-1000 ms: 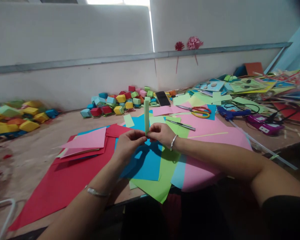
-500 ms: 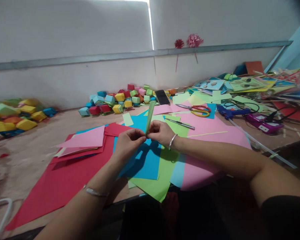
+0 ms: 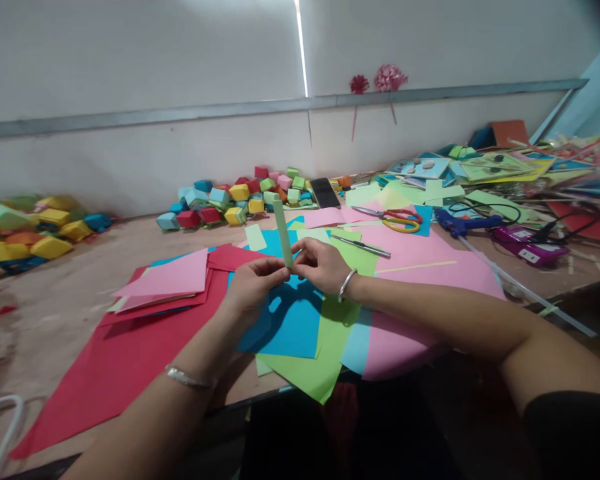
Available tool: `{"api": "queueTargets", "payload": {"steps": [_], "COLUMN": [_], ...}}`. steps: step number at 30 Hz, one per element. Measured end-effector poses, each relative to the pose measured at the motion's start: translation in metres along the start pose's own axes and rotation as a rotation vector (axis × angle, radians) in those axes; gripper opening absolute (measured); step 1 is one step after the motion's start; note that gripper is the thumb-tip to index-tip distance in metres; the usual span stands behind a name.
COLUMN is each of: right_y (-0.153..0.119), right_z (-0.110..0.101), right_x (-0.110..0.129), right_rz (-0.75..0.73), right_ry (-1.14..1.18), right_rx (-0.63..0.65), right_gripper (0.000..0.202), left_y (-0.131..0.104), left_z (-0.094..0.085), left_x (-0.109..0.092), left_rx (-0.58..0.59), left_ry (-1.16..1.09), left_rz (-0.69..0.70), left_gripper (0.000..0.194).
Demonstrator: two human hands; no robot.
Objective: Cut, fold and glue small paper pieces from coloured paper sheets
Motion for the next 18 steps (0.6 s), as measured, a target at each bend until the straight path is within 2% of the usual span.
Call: {"api": "queueTargets", "payload": {"steps": [4, 8, 14, 18], "right_y": [-0.001, -0.001, -0.002, -0.004], "right_z": [-0.001, -0.008, -0.001, 0.005], "right_x": [-0.002, 0.002, -0.005, -0.012], "right_rz": [0.024, 0.033, 0.176, 0.271], "right_ry": [-0.011, -0.052, 0.219, 0.414], "right_rx": [-0.036, -0.109, -0.097, -0.096], "right_gripper": [0.011, 0.009, 0.016, 0.013], "left_y": [-0.003, -0.004, -0.005, -0.006], "left_z": [-0.002, 0.002, 0.011, 0.012], "left_x": [-0.005, -0.006, -0.001, -0.002], "left_rx": [-0.014, -0.014, 0.014, 0.033], "left_ry": [0.032, 0.053, -0.055, -0.081], "left_rz": [0.023, 0.045, 0.006, 0.001], "left_gripper": [0.030, 0.025, 0.026, 0.023]}}
Point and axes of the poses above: each hand's wrist, its own y-axis towards the middle knuckle, its own z-axis out of the palm, x = y × z, the point moved 9 cm from there along y, towards the middle knuckle, and after that the axes turned 6 degrees about x, right-handed, at the moved point
